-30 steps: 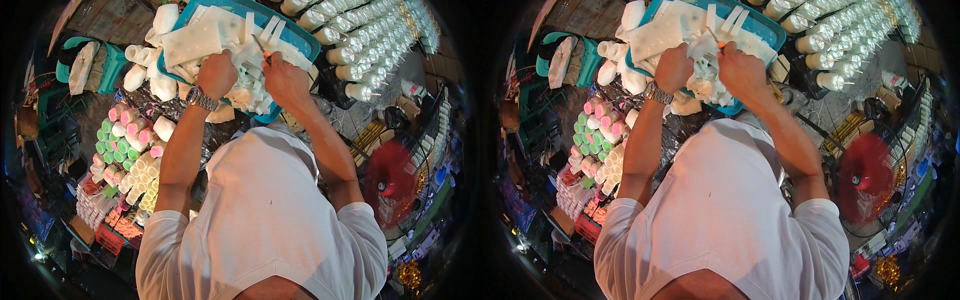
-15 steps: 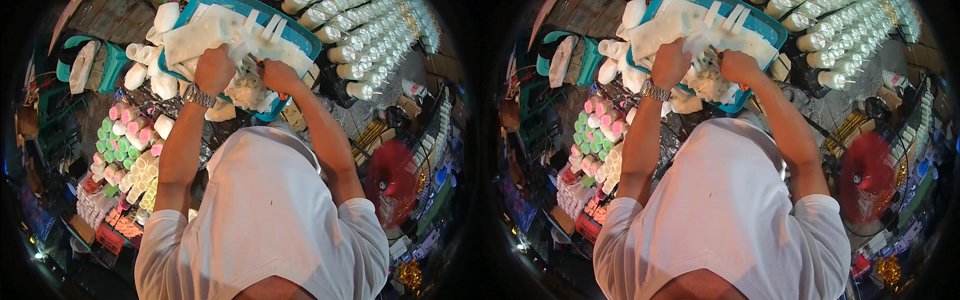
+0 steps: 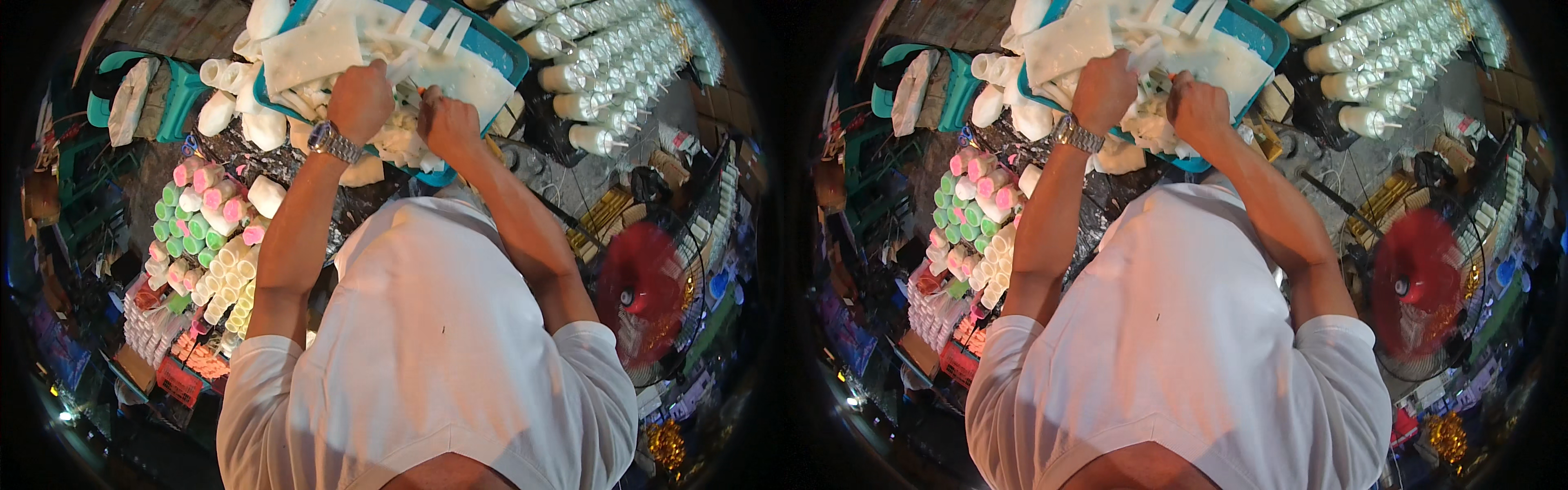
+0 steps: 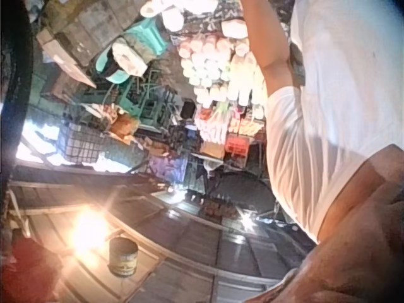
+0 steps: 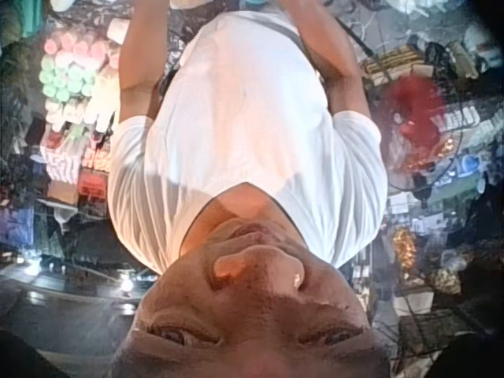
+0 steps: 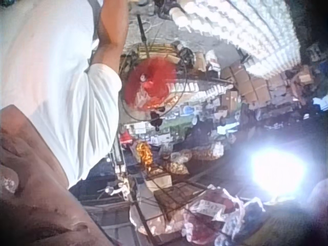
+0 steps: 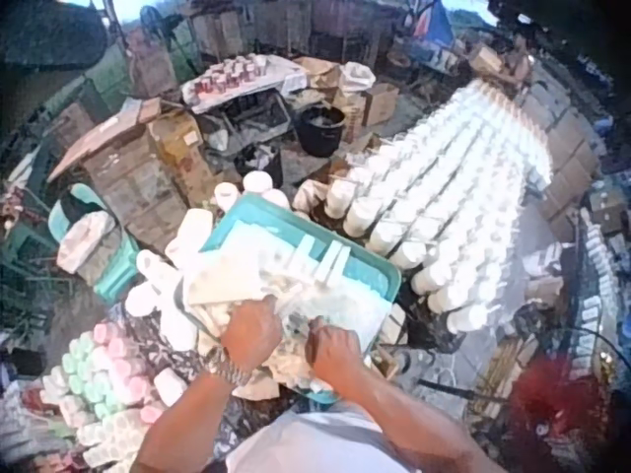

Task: The person uses a knife to cut white sheet-like material into strips on a teal tray. The person repeatedly picks up sheets, cuts them, and places the resulting strips into the tray.

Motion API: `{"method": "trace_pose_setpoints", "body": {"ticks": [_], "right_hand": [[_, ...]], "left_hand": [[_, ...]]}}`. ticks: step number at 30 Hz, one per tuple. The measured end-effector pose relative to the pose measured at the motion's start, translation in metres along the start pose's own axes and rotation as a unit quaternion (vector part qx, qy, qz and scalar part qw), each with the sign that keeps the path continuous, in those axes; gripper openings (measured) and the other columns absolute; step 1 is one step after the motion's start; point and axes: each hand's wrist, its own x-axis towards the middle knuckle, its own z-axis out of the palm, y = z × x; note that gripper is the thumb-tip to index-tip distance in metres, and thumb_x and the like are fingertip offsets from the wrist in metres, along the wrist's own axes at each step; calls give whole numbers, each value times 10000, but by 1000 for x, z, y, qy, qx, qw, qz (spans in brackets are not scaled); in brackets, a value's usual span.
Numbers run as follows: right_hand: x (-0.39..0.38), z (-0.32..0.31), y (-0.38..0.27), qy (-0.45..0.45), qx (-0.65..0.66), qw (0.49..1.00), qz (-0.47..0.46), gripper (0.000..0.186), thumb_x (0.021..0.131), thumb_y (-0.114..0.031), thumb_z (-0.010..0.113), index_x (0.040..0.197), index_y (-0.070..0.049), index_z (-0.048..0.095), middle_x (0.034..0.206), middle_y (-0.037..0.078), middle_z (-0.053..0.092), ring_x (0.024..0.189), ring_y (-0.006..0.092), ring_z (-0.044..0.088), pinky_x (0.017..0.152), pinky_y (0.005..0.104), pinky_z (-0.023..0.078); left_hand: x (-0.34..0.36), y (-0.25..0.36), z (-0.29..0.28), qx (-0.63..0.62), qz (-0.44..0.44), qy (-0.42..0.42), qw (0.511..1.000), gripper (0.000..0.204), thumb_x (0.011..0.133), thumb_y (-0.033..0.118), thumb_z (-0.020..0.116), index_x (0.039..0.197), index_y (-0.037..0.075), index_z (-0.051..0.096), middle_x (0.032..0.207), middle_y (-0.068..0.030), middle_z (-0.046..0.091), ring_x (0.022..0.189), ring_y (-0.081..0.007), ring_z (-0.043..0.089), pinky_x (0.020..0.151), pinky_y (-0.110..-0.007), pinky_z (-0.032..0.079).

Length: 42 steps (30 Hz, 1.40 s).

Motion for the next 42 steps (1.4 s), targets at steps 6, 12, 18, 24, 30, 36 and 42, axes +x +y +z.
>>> {"method": "trace_pose_setpoints", "body": {"ticks": [6, 12, 18, 24, 30, 36, 42], "right_hand": [[20, -16, 13, -236, 26, 964, 116, 251, 973, -233, 579, 967, 16, 609, 852, 212, 724, 727, 403, 715, 625, 477, 562], [2, -76, -12, -120, 13, 988, 96, 274, 993, -276, 577, 963, -4, 584, 774, 211, 704, 677, 374, 713, 564, 469, 554], [17, -43, -37, -33, -47, 998, 19, 200, 963, -206, 590, 894, -20, 564, 633, 120, 671, 564, 288, 699, 493, 387, 538], [4, 12, -8, -43, -39, 998, 11, 222, 971, -231, 570, 878, -30, 577, 654, 151, 688, 574, 312, 704, 559, 408, 561], [10, -29, 4, -203, 5, 977, 59, 279, 978, -296, 588, 941, -20, 584, 725, 190, 698, 655, 360, 713, 597, 480, 560], [3, -77, -48, -75, -57, 995, 14, 269, 954, -283, 640, 969, -16, 605, 794, 171, 707, 703, 273, 736, 474, 401, 533], [6, -13, -38, -31, -48, 998, 18, 185, 954, -202, 585, 872, -38, 564, 631, 101, 674, 524, 268, 684, 476, 380, 534]], "left_hand": [[-8, -9, 1, -48, 11, 60, 997, 210, 870, 152, 679, 970, -31, 655, 791, -277, 677, 775, -457, 675, 709, -513, 551], [-11, -9, 5, -75, -17, 65, 995, 212, 878, 150, 692, 993, -26, 665, 799, -268, 680, 778, -459, 672, 697, -511, 541], [-11, -4, 6, -57, -21, 51, 997, 219, 870, 143, 696, 1001, -29, 661, 774, -265, 673, 762, -461, 668, 685, -521, 539], [-14, -6, 7, -74, -12, 83, 994, 286, 857, 119, 710, 1095, -34, 670, 827, -280, 684, 793, -456, 677, 704, -511, 542], [-23, -11, 8, -120, -11, 126, 985, 258, 831, 76, 712, 1054, -46, 665, 897, -274, 694, 836, -446, 680, 736, -500, 545], [-19, -14, 15, -101, -4, 136, 986, 215, 837, 88, 738, 1011, -28, 688, 849, -238, 698, 785, -424, 683, 716, -477, 538], [-18, -11, 14, -116, -5, 124, 986, 187, 840, 89, 719, 979, -28, 672, 848, -242, 689, 808, -429, 675, 714, -500, 533]]}}
